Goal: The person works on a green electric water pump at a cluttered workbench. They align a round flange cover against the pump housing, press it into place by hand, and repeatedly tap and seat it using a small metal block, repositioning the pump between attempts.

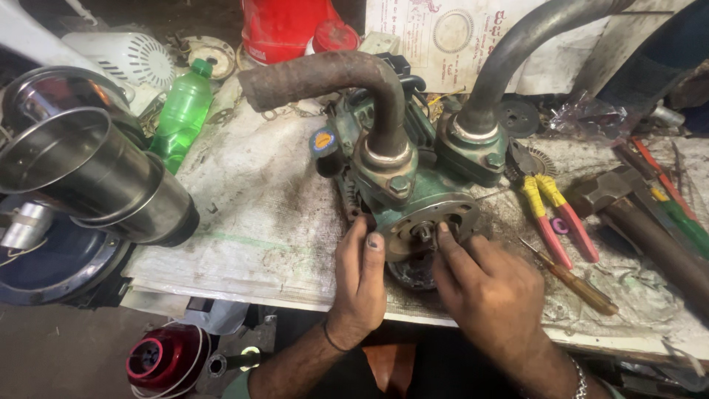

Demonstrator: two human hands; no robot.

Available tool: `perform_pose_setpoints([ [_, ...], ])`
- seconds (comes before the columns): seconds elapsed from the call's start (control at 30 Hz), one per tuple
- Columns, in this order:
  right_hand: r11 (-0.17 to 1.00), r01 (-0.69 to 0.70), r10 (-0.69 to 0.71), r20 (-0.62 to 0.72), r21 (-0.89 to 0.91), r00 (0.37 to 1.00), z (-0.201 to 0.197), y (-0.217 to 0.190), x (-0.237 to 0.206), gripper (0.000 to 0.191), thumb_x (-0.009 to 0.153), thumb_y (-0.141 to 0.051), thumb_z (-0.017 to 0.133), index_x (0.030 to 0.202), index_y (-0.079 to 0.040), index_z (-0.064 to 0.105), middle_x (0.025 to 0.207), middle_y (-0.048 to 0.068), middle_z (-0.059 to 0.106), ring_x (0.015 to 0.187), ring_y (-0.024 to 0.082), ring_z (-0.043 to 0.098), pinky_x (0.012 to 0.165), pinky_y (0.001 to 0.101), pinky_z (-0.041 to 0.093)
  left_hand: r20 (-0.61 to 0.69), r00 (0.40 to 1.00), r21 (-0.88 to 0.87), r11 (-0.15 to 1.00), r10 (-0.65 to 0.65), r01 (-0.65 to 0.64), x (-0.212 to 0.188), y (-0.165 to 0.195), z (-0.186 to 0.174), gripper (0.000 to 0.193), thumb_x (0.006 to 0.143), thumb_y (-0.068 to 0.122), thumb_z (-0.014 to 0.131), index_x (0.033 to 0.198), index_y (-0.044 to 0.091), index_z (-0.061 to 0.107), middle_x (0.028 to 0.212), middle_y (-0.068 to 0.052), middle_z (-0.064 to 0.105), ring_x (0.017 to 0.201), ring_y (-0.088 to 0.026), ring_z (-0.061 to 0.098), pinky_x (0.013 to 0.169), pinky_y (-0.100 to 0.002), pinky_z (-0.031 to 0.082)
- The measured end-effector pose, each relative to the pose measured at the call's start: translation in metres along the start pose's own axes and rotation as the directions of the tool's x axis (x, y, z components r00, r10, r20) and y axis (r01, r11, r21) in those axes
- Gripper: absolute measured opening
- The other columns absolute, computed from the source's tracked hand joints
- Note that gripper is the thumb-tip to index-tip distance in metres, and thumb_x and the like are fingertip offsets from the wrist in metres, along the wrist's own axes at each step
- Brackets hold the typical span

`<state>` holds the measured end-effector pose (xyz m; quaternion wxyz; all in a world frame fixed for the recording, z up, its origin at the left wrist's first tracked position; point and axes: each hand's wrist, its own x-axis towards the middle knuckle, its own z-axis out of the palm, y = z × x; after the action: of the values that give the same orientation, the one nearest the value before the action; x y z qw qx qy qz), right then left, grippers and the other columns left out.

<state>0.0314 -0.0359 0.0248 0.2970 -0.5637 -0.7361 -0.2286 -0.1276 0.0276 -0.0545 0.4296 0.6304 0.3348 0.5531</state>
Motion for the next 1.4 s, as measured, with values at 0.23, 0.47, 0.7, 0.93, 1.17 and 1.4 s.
perform_pose_setpoints([
  [0.23,1.000,0.015,-0.015,-0.070,0.000,0.997,-0.005,0.000,0.004,0.033,0.081,-0.012,0.083,0.113,-0.007,0.077,0.076,0.006,0.058,0.063,0.023,0.058,0.058,0.0379,0.047,-0.016,1.000,0.008,1.000,0.011,-0.011,0.001,0.004,0.000,0.054,0.110,0.033,0.041,0.133,-0.014,0.053,0.115,-0.022,0.066,0.107,-0.028,0.064,0.094,-0.039,0.051],
  [0.47,0.999,0.030,-0.028,-0.055,0.022,0.998,-0.007,0.001,0.004,0.033,0.079,-0.012,0.084,0.111,-0.007,0.077,0.071,0.004,0.056,0.060,0.021,0.057,0.056,0.0379,0.046,-0.042,0.998,0.010,0.999,0.049,-0.049,-0.002,-0.005,0.002,0.054,0.111,0.032,0.042,0.136,-0.015,0.049,0.121,-0.024,0.063,0.113,-0.030,0.061,0.099,-0.040,0.049],
  [0.7,1.000,-0.002,0.002,0.030,-0.010,1.000,-0.013,-0.001,0.007,0.035,0.076,-0.016,0.085,0.109,-0.009,0.078,0.070,0.004,0.056,0.060,0.022,0.057,0.055,0.0390,0.044,-0.072,0.995,0.104,0.993,0.067,-0.060,-0.004,-0.010,0.003,0.053,0.112,0.030,0.043,0.138,-0.016,0.048,0.129,-0.027,0.059,0.121,-0.033,0.058,0.104,-0.042,0.045],
  [0.93,0.999,-0.020,0.021,0.022,-0.031,1.000,-0.013,0.000,0.009,0.033,0.078,-0.017,0.084,0.109,-0.009,0.077,0.073,0.003,0.058,0.063,0.021,0.059,0.058,0.0378,0.046,-0.089,0.958,0.164,0.953,0.272,-0.255,0.001,0.003,0.003,0.048,0.114,0.025,0.040,0.132,-0.019,0.044,0.125,-0.031,0.055,0.116,-0.035,0.055,0.097,-0.044,0.045],
  [1.17,0.999,0.038,-0.038,0.005,0.032,0.999,-0.016,0.005,0.008,0.034,0.080,-0.013,0.083,0.113,-0.009,0.078,0.075,0.004,0.059,0.063,0.021,0.058,0.059,0.0383,0.045,-0.009,0.999,-0.032,0.998,0.048,-0.048,0.000,0.008,-0.001,0.047,0.111,0.029,0.041,0.131,-0.012,0.053,0.114,-0.021,0.065,0.106,-0.028,0.063,0.093,-0.040,0.051],
  [1.4,0.995,0.084,-0.085,0.026,0.046,0.996,-0.021,0.006,0.010,0.042,0.077,-0.013,0.083,0.118,-0.010,0.076,0.073,0.003,0.056,0.061,0.020,0.055,0.056,0.0386,0.043,-0.021,0.998,0.026,0.998,0.061,-0.061,0.002,0.003,0.000,0.049,0.111,0.029,0.041,0.133,-0.013,0.052,0.117,-0.022,0.065,0.109,-0.030,0.062,0.096,-0.041,0.050],
])
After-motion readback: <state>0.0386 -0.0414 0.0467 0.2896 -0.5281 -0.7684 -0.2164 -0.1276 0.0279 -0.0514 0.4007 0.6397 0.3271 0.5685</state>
